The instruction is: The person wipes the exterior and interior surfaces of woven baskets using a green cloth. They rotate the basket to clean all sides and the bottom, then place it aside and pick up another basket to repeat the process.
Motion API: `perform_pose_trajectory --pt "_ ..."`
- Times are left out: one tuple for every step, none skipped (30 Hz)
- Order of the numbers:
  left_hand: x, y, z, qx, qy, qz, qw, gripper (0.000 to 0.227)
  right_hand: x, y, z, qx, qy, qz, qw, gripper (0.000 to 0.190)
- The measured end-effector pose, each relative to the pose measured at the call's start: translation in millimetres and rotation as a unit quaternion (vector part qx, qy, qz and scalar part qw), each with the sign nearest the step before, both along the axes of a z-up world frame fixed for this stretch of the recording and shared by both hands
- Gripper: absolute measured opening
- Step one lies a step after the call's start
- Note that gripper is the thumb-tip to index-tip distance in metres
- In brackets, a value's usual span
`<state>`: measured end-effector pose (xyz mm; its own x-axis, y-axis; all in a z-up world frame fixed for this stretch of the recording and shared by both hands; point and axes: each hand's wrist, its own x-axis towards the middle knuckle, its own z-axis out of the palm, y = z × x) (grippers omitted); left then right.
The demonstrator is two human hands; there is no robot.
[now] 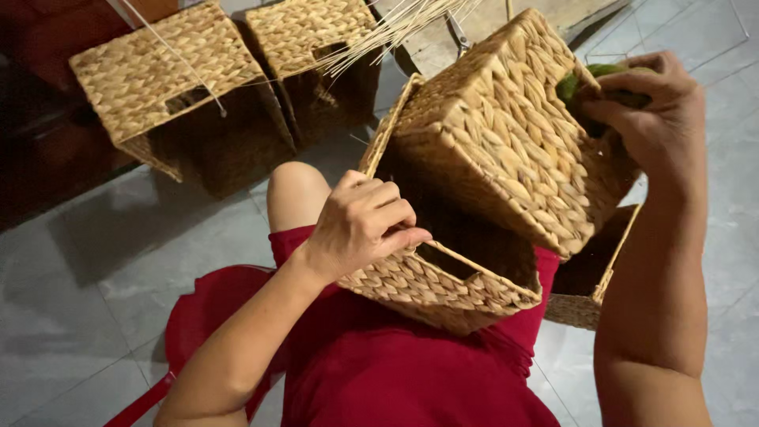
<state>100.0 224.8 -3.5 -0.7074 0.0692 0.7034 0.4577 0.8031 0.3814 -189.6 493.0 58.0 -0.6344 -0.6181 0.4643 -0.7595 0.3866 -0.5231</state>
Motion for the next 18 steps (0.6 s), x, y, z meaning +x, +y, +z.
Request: perform_pose_trajectory --pt "1.0 -0.4 -0.8 -0.004 -0.003 -0.004 1.0 0.037 0.2 2.7 1.7 -0.018 -0.026 0.015 0.999 0.032" --pt "1.9 0.3 -2.0 -0.003 -0.003 -0.014 1.0 0.039 -0.3 3.1 1.3 -0.036 -0.053 0.029 0.998 0.034" --pt "0.6 1.7 -3.0 -0.004 -0.002 -0.028 1.0 0.041 -4.6 1.2 2.3 -0.031 -0.044 0.029 0.998 0.032" --pt "-0.5 2.7 -3.7 -0.005 0.0 -0.041 0.999 0.042 -12.5 -2.9 6.4 -0.025 -0.036 0.028 0.999 0.031" --pt "-2.7 3.2 -4.0 -0.003 -0.001 -0.031 1.0 0.042 -19.0 -6.9 12.6 -0.019 -0.025 0.027 0.999 0.03" --pt "-5.1 3.7 -4.4 -0.001 -0.003 -0.02 1.0 0.043 -21.5 -12.1 17.3 0.0 0.011 0.037 0.999 0.03" --pt "-7.5 4.1 -5.4 0.001 -0.004 -0.011 1.0 0.043 -20.3 -18.1 21.9 0.02 0.046 0.046 0.998 0.031" --pt "-11.0 4.6 -6.6 0.002 -0.011 0.003 1.0 0.042 -15.3 -23.3 27.9 0.04 0.081 0.054 0.994 0.031" --pt "-13.8 5.9 -8.1 0.004 -0.021 0.018 1.0 0.041 -4.4 -27.1 31.5 0.067 0.113 0.051 0.99 0.032" --pt "-16.5 7.1 -9.5 0.007 -0.03 0.034 0.999 0.041 11.9 -28.4 32.6 0.093 0.144 0.048 0.984 0.032" --pt "-18.5 6.4 -10.5 0.001 0.014 0.037 0.999 0.033 27.6 -26.3 34.9 0.118 0.175 0.045 0.976 0.033" --pt "-20.7 5.1 -11.5 -0.006 0.057 0.04 0.998 0.025 39.8 -19.0 40.1 0.103 0.184 0.052 0.976 0.033" --pt "-21.6 4.2 -13.1 -0.011 0.099 0.039 0.994 0.019 51.1 -7.5 42.3 0.088 0.19 0.056 0.976 0.032" --pt "-21.4 3.4 -15.5 -0.007 0.054 0.038 0.998 0.024 49.2 -2.3 40.7 0.068 0.172 0.056 0.981 0.03" --pt "-21.5 3.1 -19.0 -0.001 0.013 0.036 0.999 0.03 43.8 7.5 37.2 0.049 0.156 0.055 0.985 0.029" --pt "-21.7 2.8 -23.1 0.005 -0.03 0.033 0.999 0.037 25.3 13.3 35.3 0.024 0.115 0.05 0.992 0.026" --pt "-24.2 2.2 -26.7 0.023 -0.048 0.026 0.998 0.04 8.9 21.5 31.2 0.001 0.076 0.022 0.997 0.023" --pt "-27.3 1.9 -30.3 0.041 -0.067 0.02 0.997 0.042 -7.1 29.5 27.2 -0.026 0.037 -0.006 0.999 0.021"
